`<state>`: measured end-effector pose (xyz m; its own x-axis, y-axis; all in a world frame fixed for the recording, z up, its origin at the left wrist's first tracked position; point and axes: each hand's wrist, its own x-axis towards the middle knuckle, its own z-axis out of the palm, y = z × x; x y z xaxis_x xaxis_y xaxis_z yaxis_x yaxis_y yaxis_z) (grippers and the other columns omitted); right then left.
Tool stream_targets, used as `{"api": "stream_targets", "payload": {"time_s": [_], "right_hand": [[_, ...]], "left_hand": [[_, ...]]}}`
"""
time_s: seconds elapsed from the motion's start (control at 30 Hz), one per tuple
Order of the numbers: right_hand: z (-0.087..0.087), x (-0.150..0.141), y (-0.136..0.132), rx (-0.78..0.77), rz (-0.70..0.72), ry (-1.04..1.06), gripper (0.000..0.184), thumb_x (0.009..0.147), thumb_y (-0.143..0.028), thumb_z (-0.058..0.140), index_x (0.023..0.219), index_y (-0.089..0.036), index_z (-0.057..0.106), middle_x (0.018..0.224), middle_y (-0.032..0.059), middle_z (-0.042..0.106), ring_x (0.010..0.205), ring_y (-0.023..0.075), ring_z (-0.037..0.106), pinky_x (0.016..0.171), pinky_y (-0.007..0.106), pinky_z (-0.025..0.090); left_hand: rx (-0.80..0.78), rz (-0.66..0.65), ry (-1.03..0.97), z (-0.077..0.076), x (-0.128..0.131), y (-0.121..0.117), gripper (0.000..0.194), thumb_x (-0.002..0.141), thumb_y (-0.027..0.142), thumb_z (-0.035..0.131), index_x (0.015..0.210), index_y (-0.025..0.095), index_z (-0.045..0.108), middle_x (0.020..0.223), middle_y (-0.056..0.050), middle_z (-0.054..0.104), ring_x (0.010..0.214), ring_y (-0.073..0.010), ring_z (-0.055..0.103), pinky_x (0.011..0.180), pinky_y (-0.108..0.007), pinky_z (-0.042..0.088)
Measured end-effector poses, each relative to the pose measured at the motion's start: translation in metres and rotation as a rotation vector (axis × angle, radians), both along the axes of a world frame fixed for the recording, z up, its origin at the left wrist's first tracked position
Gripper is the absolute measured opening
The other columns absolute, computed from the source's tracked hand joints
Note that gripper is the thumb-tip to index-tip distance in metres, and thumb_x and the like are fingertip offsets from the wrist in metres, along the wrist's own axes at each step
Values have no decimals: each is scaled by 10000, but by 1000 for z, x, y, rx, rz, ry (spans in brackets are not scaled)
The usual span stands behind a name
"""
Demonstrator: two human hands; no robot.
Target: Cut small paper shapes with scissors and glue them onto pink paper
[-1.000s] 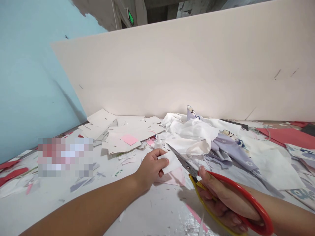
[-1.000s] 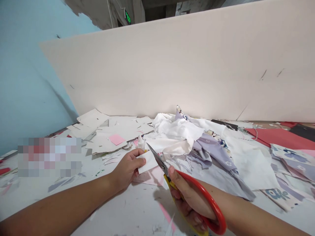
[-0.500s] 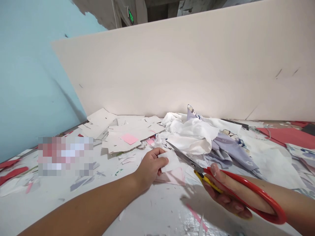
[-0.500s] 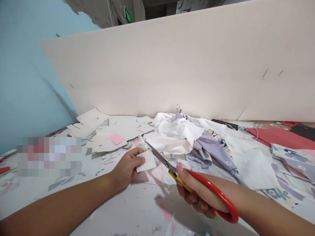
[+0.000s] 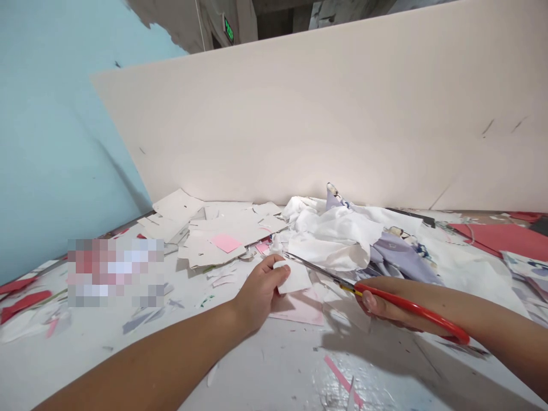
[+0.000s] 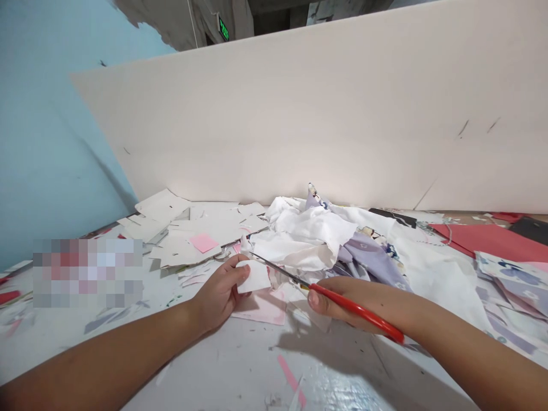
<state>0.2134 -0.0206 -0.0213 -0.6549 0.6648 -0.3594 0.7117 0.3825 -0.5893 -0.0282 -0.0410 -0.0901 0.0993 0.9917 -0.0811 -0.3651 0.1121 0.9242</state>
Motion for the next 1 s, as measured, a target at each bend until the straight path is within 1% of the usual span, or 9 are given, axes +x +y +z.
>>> {"api": "stream_targets", "payload": {"time_s": [0.13,0.23,0.37,0.53,0.63,0.73,0.8,0.87,1.0], "right_hand": [[0,-2,3,23,-44,3,386,824,-556,358,652,-213,396,626,-18,369,532,136,290,504,252,251],[-1,-5,1,-8,-89,0,382,797,-568,405,649,-216,388,637,-16,369,550,142,302,494,240,260],[-3,-5,-1,-42,-73,19,409,770,-601,427,644,-214,383,655,-19,363,564,139,314,501,235,273],[-3,-1,1,-17,-19,3,397,828,-586,321,708,-217,405,681,-17,388,581,144,328,559,270,293],[-1,-2,0,-46,-11,13,399,834,-584,309,713,-214,397,676,-24,374,576,138,308,556,273,282],[0,-4,-1,-49,4,33,415,831,-597,302,715,-210,398,678,-28,365,571,130,294,551,267,282],[-1,-4,0,-47,17,36,437,826,-616,283,719,-208,396,672,-33,354,557,124,286,540,259,283],[-3,-4,1,-46,27,41,455,820,-633,263,725,-208,397,651,-39,342,535,116,277,525,250,284],[-7,-2,3,-75,10,22,496,795,-676,232,740,-213,400,607,-43,337,496,110,268,469,227,273]], "left_hand": [[56,-57,3,5,1,-2,326,659,432,677,819,197,518,760,9,549,616,-66,483,556,-177,388],[29,-97,106,3,2,-3,409,577,376,754,843,204,495,691,15,561,527,-61,464,483,-183,349],[2,-33,170,0,2,-3,385,579,292,760,837,213,485,581,62,499,463,-43,398,434,-165,287],[4,12,93,1,3,0,239,673,309,685,783,196,505,601,60,490,502,-34,412,481,-161,327],[-3,19,20,3,5,0,245,719,372,634,824,201,494,668,26,553,555,-56,486,508,-178,364],[-8,35,16,6,8,0,288,721,413,621,842,198,473,734,-14,599,655,-102,567,515,-187,384],[-10,66,39,8,9,0,304,705,415,635,831,197,464,670,8,581,601,-86,553,493,-172,363],[2,108,76,8,8,0,311,693,410,646,823,196,461,594,43,538,508,-53,488,474,-162,339],[-21,167,125,6,6,1,332,691,404,646,869,193,462,549,63,497,466,-40,432,493,-163,349]]}}
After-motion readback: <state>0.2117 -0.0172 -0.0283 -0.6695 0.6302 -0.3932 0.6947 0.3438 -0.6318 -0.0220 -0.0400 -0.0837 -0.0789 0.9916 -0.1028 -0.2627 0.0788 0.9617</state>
